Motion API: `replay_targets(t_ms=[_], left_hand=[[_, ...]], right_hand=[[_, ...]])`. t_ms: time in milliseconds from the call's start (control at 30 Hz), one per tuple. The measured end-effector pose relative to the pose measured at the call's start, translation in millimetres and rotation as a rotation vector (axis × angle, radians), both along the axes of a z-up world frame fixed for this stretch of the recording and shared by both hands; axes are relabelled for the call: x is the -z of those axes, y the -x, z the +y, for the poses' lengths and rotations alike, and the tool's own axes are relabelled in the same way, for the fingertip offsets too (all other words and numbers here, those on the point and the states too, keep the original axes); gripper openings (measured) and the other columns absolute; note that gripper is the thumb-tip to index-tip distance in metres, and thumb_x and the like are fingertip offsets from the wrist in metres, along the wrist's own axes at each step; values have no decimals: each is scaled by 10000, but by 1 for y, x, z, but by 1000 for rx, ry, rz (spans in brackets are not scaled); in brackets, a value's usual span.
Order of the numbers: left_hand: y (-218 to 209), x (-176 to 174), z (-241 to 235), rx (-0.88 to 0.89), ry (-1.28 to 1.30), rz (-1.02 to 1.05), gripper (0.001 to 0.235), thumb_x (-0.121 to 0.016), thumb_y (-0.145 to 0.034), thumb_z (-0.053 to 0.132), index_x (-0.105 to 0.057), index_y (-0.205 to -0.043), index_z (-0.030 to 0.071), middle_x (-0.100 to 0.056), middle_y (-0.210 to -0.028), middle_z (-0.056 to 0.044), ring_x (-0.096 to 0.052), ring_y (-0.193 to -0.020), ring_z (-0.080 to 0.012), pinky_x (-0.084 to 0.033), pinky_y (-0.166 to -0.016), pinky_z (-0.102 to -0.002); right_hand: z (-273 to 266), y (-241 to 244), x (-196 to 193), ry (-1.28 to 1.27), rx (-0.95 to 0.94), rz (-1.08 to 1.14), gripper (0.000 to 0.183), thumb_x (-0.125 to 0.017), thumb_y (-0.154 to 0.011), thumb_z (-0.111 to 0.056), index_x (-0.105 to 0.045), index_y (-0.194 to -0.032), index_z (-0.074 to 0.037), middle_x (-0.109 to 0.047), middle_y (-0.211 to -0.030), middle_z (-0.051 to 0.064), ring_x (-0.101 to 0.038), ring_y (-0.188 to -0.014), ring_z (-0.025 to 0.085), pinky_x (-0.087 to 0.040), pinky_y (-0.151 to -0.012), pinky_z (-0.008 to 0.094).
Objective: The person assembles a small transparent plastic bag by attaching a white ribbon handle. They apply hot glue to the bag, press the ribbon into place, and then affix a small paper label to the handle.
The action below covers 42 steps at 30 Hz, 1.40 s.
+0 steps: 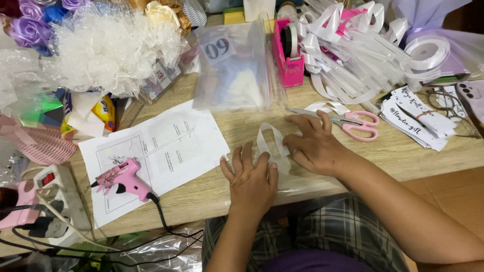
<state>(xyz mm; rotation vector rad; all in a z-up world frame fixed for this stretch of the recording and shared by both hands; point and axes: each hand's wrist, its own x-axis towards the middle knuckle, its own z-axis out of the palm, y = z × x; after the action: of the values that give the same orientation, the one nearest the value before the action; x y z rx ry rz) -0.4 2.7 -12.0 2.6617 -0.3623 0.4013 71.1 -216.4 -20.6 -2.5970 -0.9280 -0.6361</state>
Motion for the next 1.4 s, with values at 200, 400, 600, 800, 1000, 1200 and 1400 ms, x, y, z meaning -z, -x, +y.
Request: replay_targets(t_ms=[200, 400, 600, 800, 1000, 1200, 1400], left_hand=[[0, 0, 1, 6, -5, 36, 365, -439, -1031, 400, -591, -1260, 160, -373, -1497, -217, -206, -1457, -415, 38, -1112, -715], [-1, 0, 0, 7, -23, 23, 377, -426, -1036, 405, -582, -1272, 156, -370, -1493, -215, -213, -1449, -414, 17, -1110, -723], [-1, -8, 2, 7, 12, -17, 559, -440, -1032, 359, -369, -1518, 94, -385, -1471, -233, -256, -1413, -412, 1, -1102, -698], [1, -12, 2, 145, -6, 19, 607, -433, -1035, 275, -251, -1568, 50, -570, -1335, -208, -402, -1299, -376, 33, -1081, -701], [1, -15, 1, 140, -26, 41, 621, -401, -1032, 309, -248, -1575, 49, -566, -1371, -189, -420, -1260, -360, 39, -1086, -696], [2, -15, 3, 144, 13, 88, 604, -375, -1025, 268, -264, -1566, 22, -588, -1347, -203, -424, -1285, -362, 58, -1102, -696], [2, 0, 10, 44, 227, -68, 565, -373, -993, 202, -324, -1501, -38, -516, -1382, -174, -357, -1301, -339, 50, -1136, -615]], right_hand=[[6, 0, 0, 69, 24, -15, 286, -454, -870, -388, -649, -1034, -258, -481, -1455, 79, -360, -1358, 282, -42, -1162, 558], [8, -2, -6, 116, 104, 82, 329, -456, -828, -354, -661, -1070, -268, -453, -1484, 72, -346, -1393, 299, -25, -1173, 573], [2, -2, -4, -13, 113, 45, 516, -454, -830, -295, -556, -1332, -236, -361, -1536, 89, -302, -1390, 316, -15, -1182, 557], [3, 5, 3, -118, 84, -6, 608, -478, -805, -223, -503, -1409, -168, -464, -1454, 96, -385, -1320, 307, -11, -1178, 545], [2, 5, 4, -28, 50, 16, 586, -445, -841, -226, -478, -1425, -186, -611, -1289, 58, -482, -1282, 269, -61, -1180, 546], [11, 18, -22, 175, 21, 252, 601, -443, -850, -222, -451, -1449, -173, -735, -1179, 47, -534, -1298, 308, -18, -1169, 637], [28, 23, -24, 175, 7, 155, 505, -546, -850, -287, -575, -1354, -271, -524, -1423, 29, -459, -1283, 305, -82, -1164, 632]])
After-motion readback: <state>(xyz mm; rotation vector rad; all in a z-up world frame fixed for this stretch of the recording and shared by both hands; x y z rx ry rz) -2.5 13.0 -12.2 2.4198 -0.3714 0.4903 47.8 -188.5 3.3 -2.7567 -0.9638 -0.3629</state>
